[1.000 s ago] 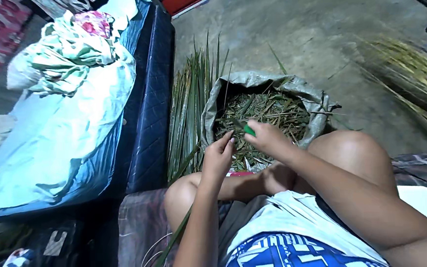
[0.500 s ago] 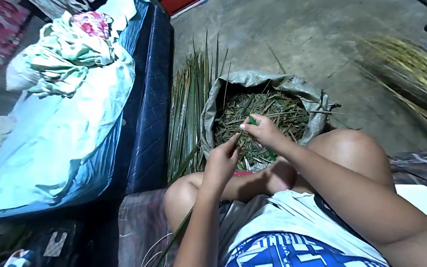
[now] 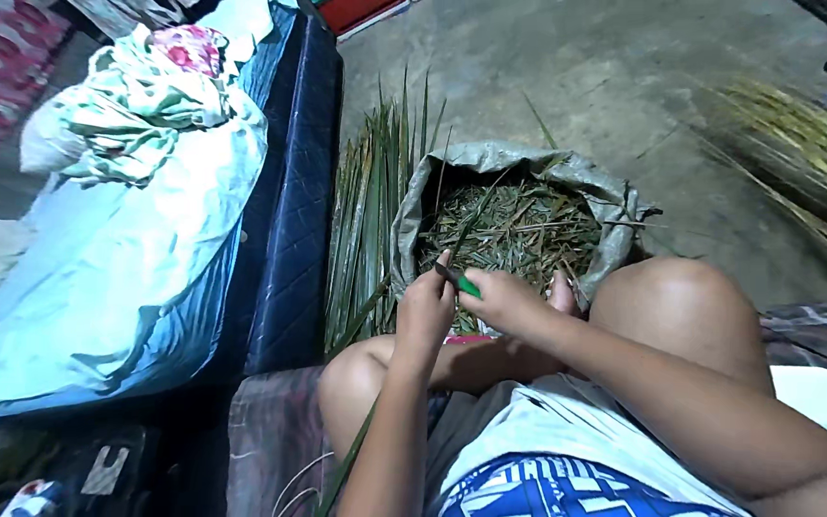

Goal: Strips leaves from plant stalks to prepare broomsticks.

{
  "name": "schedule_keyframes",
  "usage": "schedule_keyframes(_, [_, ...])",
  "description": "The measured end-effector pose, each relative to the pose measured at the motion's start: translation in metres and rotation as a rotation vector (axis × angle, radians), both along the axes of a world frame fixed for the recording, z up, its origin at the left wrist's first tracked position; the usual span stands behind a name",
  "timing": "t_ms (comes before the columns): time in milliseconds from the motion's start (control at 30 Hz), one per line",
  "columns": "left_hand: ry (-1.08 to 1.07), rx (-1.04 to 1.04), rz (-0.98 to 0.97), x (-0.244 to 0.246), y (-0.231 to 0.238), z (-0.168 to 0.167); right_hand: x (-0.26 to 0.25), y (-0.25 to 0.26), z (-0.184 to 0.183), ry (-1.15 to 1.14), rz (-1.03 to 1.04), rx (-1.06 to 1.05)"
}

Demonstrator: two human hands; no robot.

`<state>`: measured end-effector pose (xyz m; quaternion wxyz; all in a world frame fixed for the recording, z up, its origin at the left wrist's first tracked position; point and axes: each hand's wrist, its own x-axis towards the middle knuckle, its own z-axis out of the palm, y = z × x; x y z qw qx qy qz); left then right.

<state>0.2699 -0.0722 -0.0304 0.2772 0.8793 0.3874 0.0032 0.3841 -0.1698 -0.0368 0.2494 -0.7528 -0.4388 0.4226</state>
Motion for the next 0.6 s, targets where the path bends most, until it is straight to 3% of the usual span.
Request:
schedule_keyframes(200, [0.013, -0.028, -0.014, 0.004, -0.002, -0.004, 0.031, 0.008, -0.014, -0.362, -0.288, -0.013])
schedule_keyframes(333, [0.011, -0.038, -0.014, 0.005, -0.003, -0.004, 0.048, 0.004, -0.013, -0.372, -0.454, 0.027])
schedule_keyframes(500, [-0.014, -0.009, -0.001, 0.005, -0.004, -0.002, 0.014, -0.001, -0.002, 0.017, -0.097, 0.014])
schedule_keyframes(600, [-0.032, 0.004, 0.002, 0.003, -0.004, -0.002, 0.007, 0.002, 0.000, -0.037, -0.052, -0.014])
